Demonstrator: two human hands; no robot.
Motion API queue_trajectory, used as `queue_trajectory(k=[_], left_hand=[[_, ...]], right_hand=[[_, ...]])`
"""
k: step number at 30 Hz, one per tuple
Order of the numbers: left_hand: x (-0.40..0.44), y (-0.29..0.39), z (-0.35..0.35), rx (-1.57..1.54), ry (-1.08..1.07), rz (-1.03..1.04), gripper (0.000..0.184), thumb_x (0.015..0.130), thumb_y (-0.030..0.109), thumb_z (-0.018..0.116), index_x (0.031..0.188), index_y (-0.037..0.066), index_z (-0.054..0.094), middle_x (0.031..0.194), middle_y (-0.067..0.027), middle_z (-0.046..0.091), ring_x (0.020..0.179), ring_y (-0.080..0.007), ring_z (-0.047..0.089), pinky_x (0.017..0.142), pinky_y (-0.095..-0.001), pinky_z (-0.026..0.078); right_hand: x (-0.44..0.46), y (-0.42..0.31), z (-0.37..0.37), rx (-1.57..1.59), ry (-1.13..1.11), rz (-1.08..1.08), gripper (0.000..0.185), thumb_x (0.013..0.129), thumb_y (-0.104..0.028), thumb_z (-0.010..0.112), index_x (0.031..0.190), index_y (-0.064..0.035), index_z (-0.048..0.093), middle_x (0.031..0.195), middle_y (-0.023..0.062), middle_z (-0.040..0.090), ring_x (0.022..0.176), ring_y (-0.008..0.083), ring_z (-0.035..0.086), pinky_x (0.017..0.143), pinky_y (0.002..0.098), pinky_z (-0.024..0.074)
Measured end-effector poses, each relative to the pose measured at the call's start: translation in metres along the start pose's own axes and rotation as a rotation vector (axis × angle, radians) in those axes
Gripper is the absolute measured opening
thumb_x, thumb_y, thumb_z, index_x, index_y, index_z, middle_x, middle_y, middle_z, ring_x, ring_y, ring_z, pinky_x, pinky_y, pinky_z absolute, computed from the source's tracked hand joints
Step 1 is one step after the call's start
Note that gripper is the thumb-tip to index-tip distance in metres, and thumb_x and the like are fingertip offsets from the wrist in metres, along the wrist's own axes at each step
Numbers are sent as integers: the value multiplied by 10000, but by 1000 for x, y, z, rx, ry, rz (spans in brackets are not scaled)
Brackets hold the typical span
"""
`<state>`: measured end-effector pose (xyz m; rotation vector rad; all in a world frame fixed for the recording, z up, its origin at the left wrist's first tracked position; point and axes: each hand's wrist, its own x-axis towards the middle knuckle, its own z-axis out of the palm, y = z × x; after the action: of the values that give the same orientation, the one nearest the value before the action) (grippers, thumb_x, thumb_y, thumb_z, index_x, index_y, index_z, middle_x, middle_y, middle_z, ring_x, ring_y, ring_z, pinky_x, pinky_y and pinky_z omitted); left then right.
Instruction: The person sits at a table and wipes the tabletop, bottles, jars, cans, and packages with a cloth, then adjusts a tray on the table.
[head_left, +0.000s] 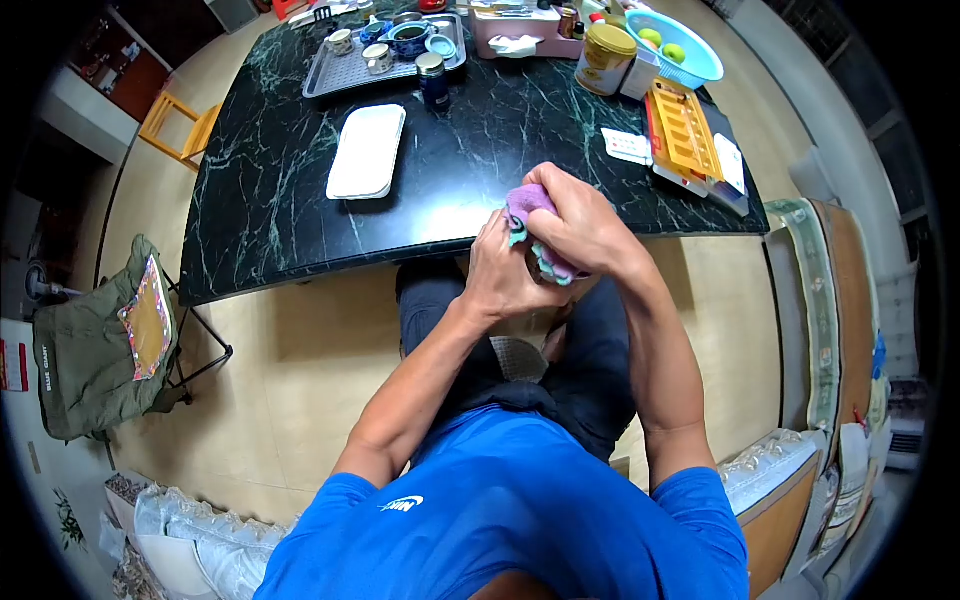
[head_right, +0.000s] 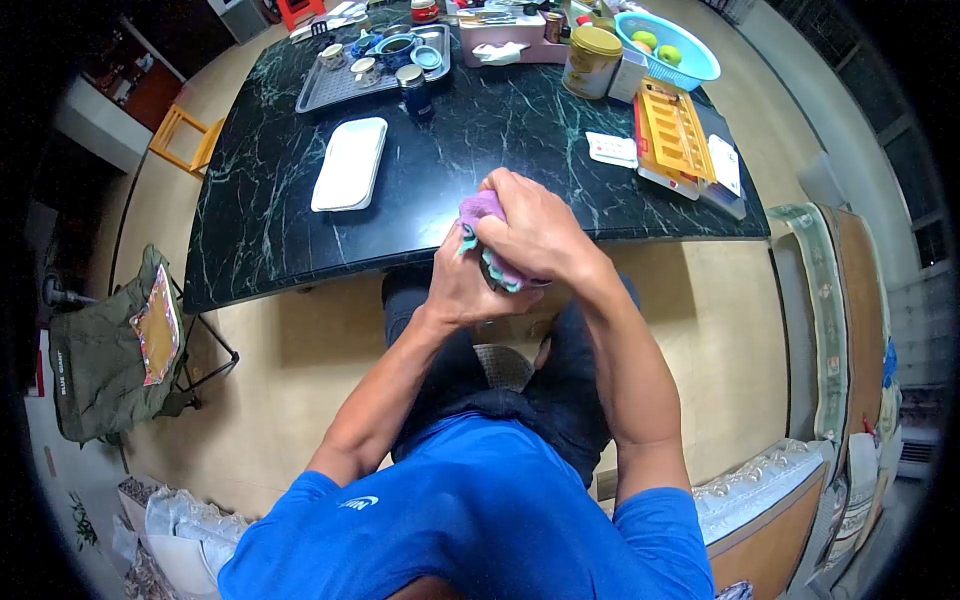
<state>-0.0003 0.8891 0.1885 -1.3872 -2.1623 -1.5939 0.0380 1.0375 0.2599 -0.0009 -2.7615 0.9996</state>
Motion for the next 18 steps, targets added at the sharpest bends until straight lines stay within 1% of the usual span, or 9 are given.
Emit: queue_trajectory(k=[2, 4, 5, 7, 11, 12, 14, 16, 18], left_hand=[[-5, -6, 2, 100, -17, 43, 821, 540, 385, 906, 1188, -6, 585, 1120, -177, 635, 1014, -361, 630, 918, -442, 500], [-6, -6, 2, 169, 7, 110, 841, 527, 402, 906, 1158, -46, 576, 1080, -205, 631, 987, -388, 624, 907, -452, 499], [-5, -7, 3, 170, 55, 173, 753, 508, 394, 877, 1027, -61, 575, 937, -182, 608, 877, -379, 593, 815, -442, 505], [-3, -1, 1, 157, 63, 193, 774, 508, 402, 879, 1045, -65, 574, 954, -189, 612, 887, -382, 598, 826, -445, 508], [-7, 2, -4, 116, 44, 205, 917, 489, 402, 913, 1190, -74, 561, 1091, -227, 633, 1006, -405, 625, 917, -454, 513], [-5, 6, -6, 67, 77, 222, 964, 480, 403, 929, 1232, -69, 554, 1133, -238, 637, 1055, -409, 631, 947, -454, 510], [-2, 11, -12, 60, 74, 219, 973, 495, 386, 929, 1267, -62, 541, 1172, -222, 641, 1112, -346, 638, 984, -428, 502], [3, 12, -21, -170, 131, -65, 960, 565, 336, 900, 1344, -47, 491, 1187, -190, 652, 1094, -298, 664, 963, -403, 530], [13, 1, -23, -379, 210, -150, 926, 614, 347, 886, 1352, -40, 482, 1200, -159, 656, 1083, -246, 666, 952, -372, 531]], right_hand=[[5, -2, -8, 118, -123, 167, 433, 832, -292, 554, 1133, 18, 582, 1085, 274, 651, 1044, 437, 616, 919, 464, 475], [7, 7, -9, 157, -106, 183, 442, 839, -295, 563, 1137, 29, 600, 1055, 262, 669, 1009, 397, 647, 897, 437, 487], [9, 12, -9, 227, -138, 209, 376, 847, -240, 553, 1108, 24, 608, 1006, 181, 658, 942, 283, 625, 844, 375, 493], [12, 24, -12, 333, -225, 256, 263, 888, -164, 531, 1059, 3, 639, 945, 37, 630, 866, 97, 564, 775, 257, 483], [11, 49, -14, 693, -304, 236, 218, 940, -184, 548, 1045, -25, 655, 936, -7, 616, 875, 68, 545, 784, 225, 465], [8, 57, -16, 781, -337, 219, 255, 941, -168, 540, 1110, -12, 649, 1012, 28, 660, 947, 97, 595, 862, 246, 491], [-4, 73, -9, 1052, -180, 353, 402, 903, -134, 551, 1265, 20, 633, 1189, 68, 664, 1025, 115, 614, 911, 245, 484], [-12, 67, -6, 1179, -132, 337, 445, 897, -109, 547, 1317, 29, 594, 1242, 82, 650, 1073, 124, 613, 954, 249, 474], [-19, 57, 12, 1344, 53, 315, 496, 900, -57, 508, 1388, 28, 536, 1257, 86, 646, 1121, 130, 603, 995, 256, 454]])
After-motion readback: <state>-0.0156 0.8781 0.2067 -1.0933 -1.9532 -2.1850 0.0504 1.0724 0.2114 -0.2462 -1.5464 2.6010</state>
